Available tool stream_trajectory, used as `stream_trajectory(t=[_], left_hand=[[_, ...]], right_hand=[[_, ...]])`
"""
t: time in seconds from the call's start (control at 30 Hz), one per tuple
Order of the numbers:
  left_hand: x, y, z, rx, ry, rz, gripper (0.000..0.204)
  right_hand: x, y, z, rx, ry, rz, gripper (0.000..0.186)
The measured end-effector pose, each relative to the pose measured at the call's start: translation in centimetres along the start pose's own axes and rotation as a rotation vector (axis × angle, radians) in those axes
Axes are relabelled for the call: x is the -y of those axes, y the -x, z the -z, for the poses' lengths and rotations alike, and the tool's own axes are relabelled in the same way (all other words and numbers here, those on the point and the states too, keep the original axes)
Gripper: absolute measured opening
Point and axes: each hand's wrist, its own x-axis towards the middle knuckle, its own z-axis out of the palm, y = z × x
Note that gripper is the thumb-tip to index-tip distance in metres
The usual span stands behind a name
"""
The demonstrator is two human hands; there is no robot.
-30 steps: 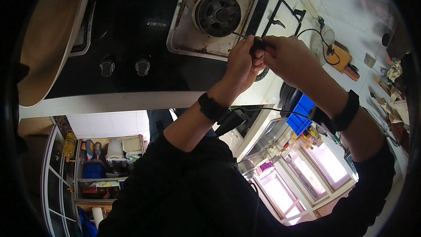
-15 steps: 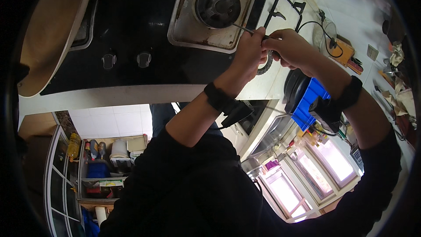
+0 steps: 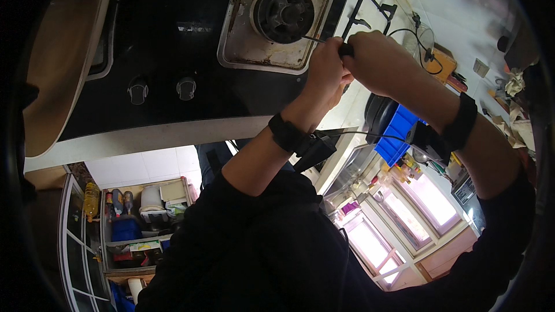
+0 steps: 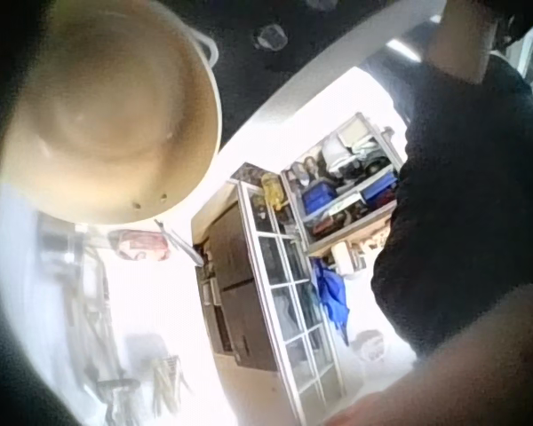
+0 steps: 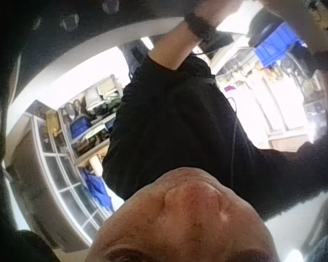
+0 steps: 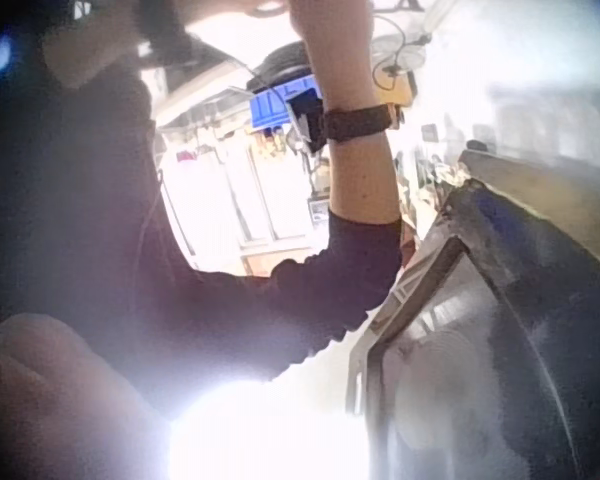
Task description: The person sits on the floor and handles items in a bucket, then walks to the kitchen to retrieve a metal bowl and a pot lid. They remove the stove grate and burner cap, retrieve a screwdriver from a blue tray, and use it to unscrew a component of the gas stove burner.
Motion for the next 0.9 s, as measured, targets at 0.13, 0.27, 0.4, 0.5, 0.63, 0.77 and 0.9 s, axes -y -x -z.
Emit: stream_trajectory(t=[0.13, 0.27, 0.4, 0.5, 0.63, 0.77, 0.9], left_hand=[[-0.7, -0.1, 0.5, 0.117, 0.073, 0.028, 0.032], [-1.4, 0.8, 1.2, 0.093, 0.078, 0.069, 0.028], [-1.2, 1.3, 1.5, 0.000, 0.032, 0.051, 0.026], [-0.9, 0.6, 2.4, 0.072, 0.040, 0.088, 0.027], [0.2, -0.4, 2.1, 0.047, -0.012, 0.130, 0.025], [0.8, -0.7, 2.4, -0.012, 0.012, 0.048, 0.032], [0.9, -1.2, 2.1, -0.009, -0.041, 0.021, 0.033]], right_hand=[[1.1, -0.3, 1.1, -0.013, 0.128, 0.045, 0.022], [2.9, 0.6, 0.5, -0.047, 0.460, 0.099, 0.019], [3.0, 1.9, -1.2, -0.144, 0.201, 0.149, 0.024], [1.1, 2.1, -0.5, 0.118, -0.766, -0.250, 0.029], [-0.5, 2.3, -0.2, 0.206, -1.222, -0.550, 0.026], [-1.4, 1.5, -0.6, 0.248, -1.081, -0.466, 0.025], [-1.6, 0.6, -1.5, 0.179, -0.809, -0.419, 0.027]])
